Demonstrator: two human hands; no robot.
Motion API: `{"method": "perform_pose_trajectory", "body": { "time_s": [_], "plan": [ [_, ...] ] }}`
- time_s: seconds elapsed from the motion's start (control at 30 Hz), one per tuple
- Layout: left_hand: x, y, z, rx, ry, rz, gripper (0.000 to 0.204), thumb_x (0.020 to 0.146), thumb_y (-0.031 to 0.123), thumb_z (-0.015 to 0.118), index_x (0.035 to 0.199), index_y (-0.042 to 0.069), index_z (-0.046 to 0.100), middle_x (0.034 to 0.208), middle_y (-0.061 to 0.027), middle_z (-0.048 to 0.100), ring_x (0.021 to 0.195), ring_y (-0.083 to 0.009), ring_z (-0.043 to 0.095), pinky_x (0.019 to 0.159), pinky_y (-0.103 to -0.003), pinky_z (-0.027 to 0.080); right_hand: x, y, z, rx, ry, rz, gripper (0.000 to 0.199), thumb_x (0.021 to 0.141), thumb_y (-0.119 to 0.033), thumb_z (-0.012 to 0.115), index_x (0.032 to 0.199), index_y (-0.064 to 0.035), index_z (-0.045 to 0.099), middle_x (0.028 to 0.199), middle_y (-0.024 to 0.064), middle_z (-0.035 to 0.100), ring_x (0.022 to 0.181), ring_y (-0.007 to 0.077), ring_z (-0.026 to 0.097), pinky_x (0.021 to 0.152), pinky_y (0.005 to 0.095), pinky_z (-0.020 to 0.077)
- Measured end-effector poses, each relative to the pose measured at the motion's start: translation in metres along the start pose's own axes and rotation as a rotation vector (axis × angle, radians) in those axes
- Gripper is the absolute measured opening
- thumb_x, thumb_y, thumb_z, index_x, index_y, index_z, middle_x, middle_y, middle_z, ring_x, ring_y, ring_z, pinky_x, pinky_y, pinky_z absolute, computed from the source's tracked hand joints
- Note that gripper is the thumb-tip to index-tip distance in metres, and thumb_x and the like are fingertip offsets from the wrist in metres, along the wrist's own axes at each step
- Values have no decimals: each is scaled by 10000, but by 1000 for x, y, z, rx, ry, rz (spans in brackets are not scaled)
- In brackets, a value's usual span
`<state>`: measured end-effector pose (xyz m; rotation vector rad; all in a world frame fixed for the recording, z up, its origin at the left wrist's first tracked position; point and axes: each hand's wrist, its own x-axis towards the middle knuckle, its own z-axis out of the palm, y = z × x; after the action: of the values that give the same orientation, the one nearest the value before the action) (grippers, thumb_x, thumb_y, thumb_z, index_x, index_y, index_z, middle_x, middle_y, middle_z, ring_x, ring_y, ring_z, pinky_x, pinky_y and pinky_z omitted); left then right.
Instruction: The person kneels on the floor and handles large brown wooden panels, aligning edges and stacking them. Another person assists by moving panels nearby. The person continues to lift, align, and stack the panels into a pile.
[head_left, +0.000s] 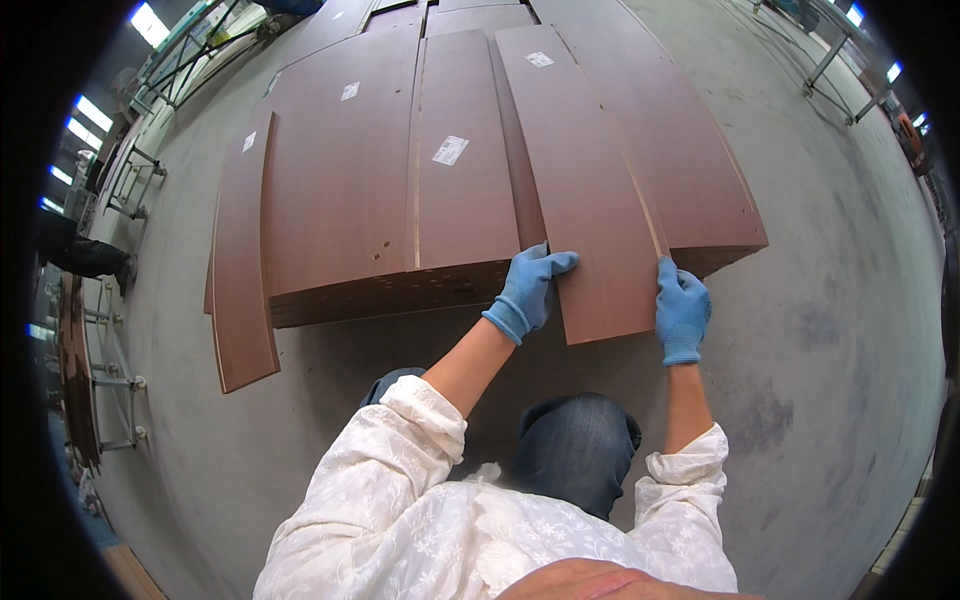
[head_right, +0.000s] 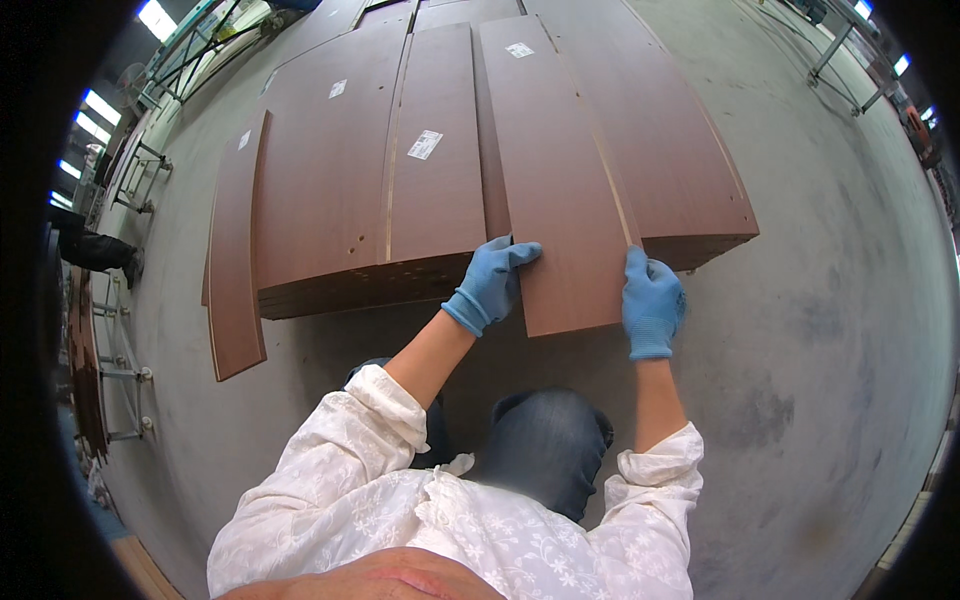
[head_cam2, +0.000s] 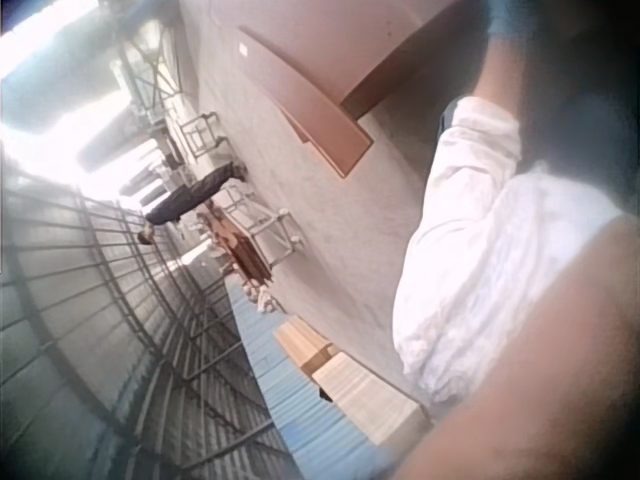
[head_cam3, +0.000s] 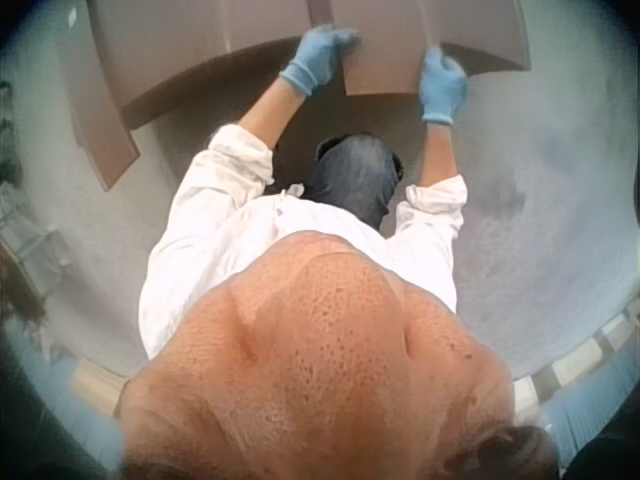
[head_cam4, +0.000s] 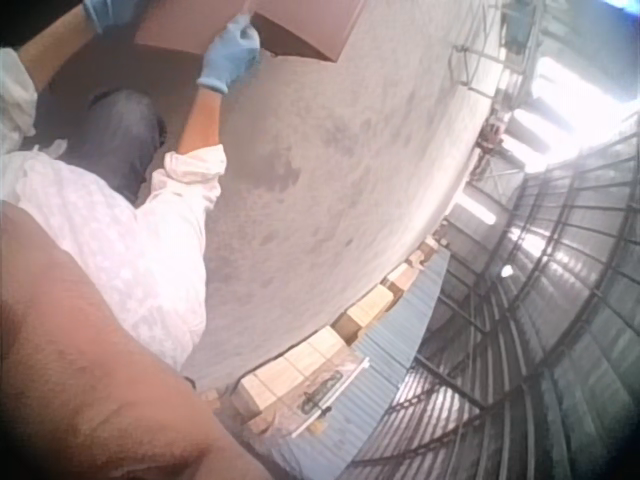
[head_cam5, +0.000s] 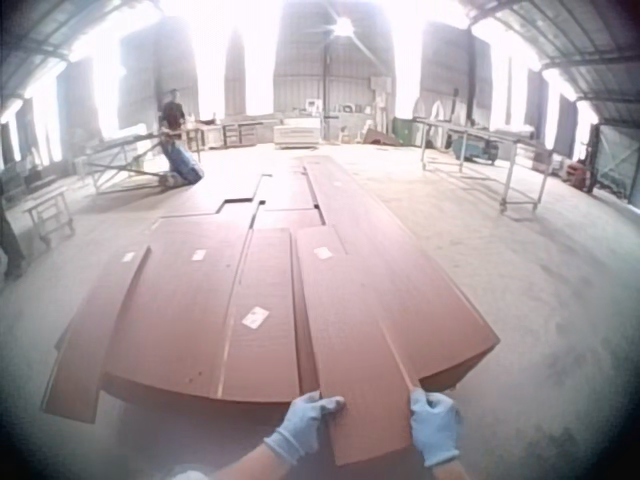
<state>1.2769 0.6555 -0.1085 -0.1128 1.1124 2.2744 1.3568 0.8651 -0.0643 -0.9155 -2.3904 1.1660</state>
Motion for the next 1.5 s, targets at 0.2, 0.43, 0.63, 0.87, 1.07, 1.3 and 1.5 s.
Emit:
{"method": "perform_pose_trajectory", "body": {
  "time_s": [0.2,0.43,0.63,0.87,1.07,1.3,1.5],
  "plan": [
    [-1,3,0,75,128,-12,332,951,146,740,1187,-70,647,1124,-152,713,1021,-259,709,952,-416,592,-4,-7,11,31,-13,33,600,1025,-480,629,635,-25,597,534,90,523,508,198,516,556,411,409],
    [-5,3,6,133,179,5,372,960,179,772,1215,-66,658,1156,-146,723,1024,-236,706,931,-395,596,-1,7,14,21,5,-19,589,1038,-448,640,628,-28,593,542,50,523,509,155,484,539,380,381],
    [-5,-5,9,134,76,97,393,962,165,790,1255,-64,662,1175,-126,734,1044,-212,705,947,-371,591,0,27,11,277,15,32,544,1035,-365,689,641,-8,576,572,-12,403,567,90,376,530,347,315],
    [27,-23,28,229,-35,95,423,961,187,794,1245,-102,672,1129,-115,744,973,-191,720,906,-334,598,16,55,-4,381,130,144,528,1014,-338,729,614,-51,537,590,-53,402,571,76,343,523,336,276],
    [54,-14,63,877,-161,-22,446,970,322,763,1130,-90,709,1001,-139,755,887,-199,714,833,-317,577,30,88,-37,390,259,138,555,1011,-337,742,593,-99,465,592,-63,369,546,69,289,494,331,222],
    [41,29,55,1129,-336,-7,401,991,345,713,1129,-32,722,979,-109,758,853,-170,717,827,-327,575,54,129,-59,308,198,126,573,1019,-357,733,597,-131,418,594,-65,371,542,68,295,498,326,209],
    [-23,101,-23,860,-123,303,380,1038,165,692,1350,-48,649,1164,-102,743,1023,-154,705,935,-310,582,75,159,-73,295,78,198,537,1032,-390,716,639,-136,452,643,-79,392,576,69,313,521,318,225]
  ]
}}
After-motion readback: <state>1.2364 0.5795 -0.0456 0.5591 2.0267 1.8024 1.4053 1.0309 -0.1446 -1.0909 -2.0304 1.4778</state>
